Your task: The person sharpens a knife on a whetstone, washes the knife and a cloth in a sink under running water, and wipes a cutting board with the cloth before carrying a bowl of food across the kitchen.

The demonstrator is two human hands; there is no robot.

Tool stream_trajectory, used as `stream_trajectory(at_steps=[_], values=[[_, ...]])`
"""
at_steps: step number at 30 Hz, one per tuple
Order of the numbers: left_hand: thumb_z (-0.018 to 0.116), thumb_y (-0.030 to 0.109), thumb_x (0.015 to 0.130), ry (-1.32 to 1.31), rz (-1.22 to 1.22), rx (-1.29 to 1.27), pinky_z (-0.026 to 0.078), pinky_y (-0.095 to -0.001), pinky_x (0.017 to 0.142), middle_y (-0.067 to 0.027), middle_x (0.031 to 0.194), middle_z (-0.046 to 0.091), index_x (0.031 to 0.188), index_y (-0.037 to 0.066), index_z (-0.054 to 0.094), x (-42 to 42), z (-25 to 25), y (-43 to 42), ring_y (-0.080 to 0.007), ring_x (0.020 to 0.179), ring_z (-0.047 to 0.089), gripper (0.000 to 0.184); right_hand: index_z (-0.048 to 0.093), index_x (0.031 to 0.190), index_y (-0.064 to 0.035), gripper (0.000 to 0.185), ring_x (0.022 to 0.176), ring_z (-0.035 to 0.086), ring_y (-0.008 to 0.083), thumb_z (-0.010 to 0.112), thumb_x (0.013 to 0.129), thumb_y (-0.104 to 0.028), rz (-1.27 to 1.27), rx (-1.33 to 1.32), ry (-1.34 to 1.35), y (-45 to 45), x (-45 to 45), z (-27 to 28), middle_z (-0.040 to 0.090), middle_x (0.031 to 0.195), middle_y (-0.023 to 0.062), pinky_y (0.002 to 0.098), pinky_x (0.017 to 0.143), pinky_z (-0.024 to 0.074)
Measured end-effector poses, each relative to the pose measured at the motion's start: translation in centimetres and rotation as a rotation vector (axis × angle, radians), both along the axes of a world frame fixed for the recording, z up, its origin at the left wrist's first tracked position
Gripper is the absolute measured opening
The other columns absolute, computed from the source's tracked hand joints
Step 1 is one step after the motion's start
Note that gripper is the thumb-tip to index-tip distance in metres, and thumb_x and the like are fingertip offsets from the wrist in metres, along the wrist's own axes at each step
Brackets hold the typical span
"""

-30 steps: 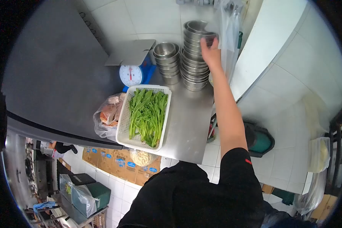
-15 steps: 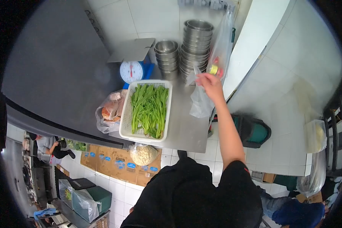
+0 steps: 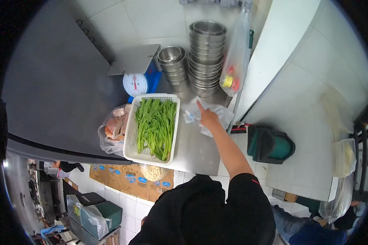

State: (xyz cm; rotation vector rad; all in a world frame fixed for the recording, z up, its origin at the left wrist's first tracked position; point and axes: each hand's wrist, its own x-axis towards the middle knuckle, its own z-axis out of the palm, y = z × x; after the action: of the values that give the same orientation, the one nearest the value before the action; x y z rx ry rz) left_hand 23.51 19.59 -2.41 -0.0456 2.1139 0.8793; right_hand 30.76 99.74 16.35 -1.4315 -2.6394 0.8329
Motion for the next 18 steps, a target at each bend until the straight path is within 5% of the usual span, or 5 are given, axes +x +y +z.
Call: stream_trajectory(at_steps=[1,5,7,13,18], values=[[0.060,0.031,0.102,-0.029,0.062,0.084,0.054,-0.0332,0.084,-0.0137,0.106,0.072,0.127,-0.006,0.062,-0.6,6.2,5.2,-0.0191,0.090,0.065,0.044,0.033,0.156,-0.0390,0.090,0.119,0.061,0.0421,0.077,0.080,-0.018,0.141,-0.077,-0.224,1.2,-0.8,-1.5,0.056,0.140,0.0249,0.0480,0.096,0.0518],[0.060,0.032,0.103,0.105,0.238,0.093,0.052,-0.0329,0.087,-0.0149,0.110,0.072,0.128,-0.006,0.062,-0.8,7.6,10.0,-0.0194,0.094,0.066,0.045,0.058,0.141,-0.0276,0.060,0.109,0.069,0.0308,0.071,0.085,-0.013,0.252,0.006,-0.063,2.2,-1.7,-3.1,0.072,0.115,0.0178,0.0407,0.091,0.0542],[0.060,0.032,0.103,0.098,0.240,0.044,0.052,-0.0318,0.088,-0.0141,0.111,0.072,0.129,-0.004,0.063,0.7,9.7,11.3,-0.0193,0.096,0.066,0.044,0.072,0.121,-0.0143,0.034,0.095,0.072,0.0246,0.066,0.088,-0.012,-0.048,-0.224,0.481,2.9,-2.3,-1.9,0.075,0.103,0.0156,0.0334,0.084,0.0544],[0.061,0.031,0.102,-0.040,0.152,-0.042,0.051,-0.0327,0.089,-0.0112,0.104,0.073,0.128,-0.002,0.064,6.9,10.8,10.4,-0.0190,0.096,0.066,0.043,0.067,0.126,-0.0027,0.032,0.093,0.064,0.0101,0.060,0.095,-0.002,-0.112,-0.118,1.031,5.2,-2.9,6.0,0.071,0.110,0.0078,0.0262,0.082,0.0521],[0.060,0.031,0.102,-0.097,0.226,-0.063,0.052,-0.0311,0.089,-0.0126,0.105,0.074,0.124,-0.004,0.066,15.8,0.3,-0.1,-0.0175,0.098,0.067,0.042,0.060,0.131,0.0025,0.034,0.094,0.065,0.0106,0.059,0.097,0.000,-0.164,0.100,1.399,3.4,-2.8,18.8,0.069,0.109,0.0067,0.0251,0.082,0.0526]])
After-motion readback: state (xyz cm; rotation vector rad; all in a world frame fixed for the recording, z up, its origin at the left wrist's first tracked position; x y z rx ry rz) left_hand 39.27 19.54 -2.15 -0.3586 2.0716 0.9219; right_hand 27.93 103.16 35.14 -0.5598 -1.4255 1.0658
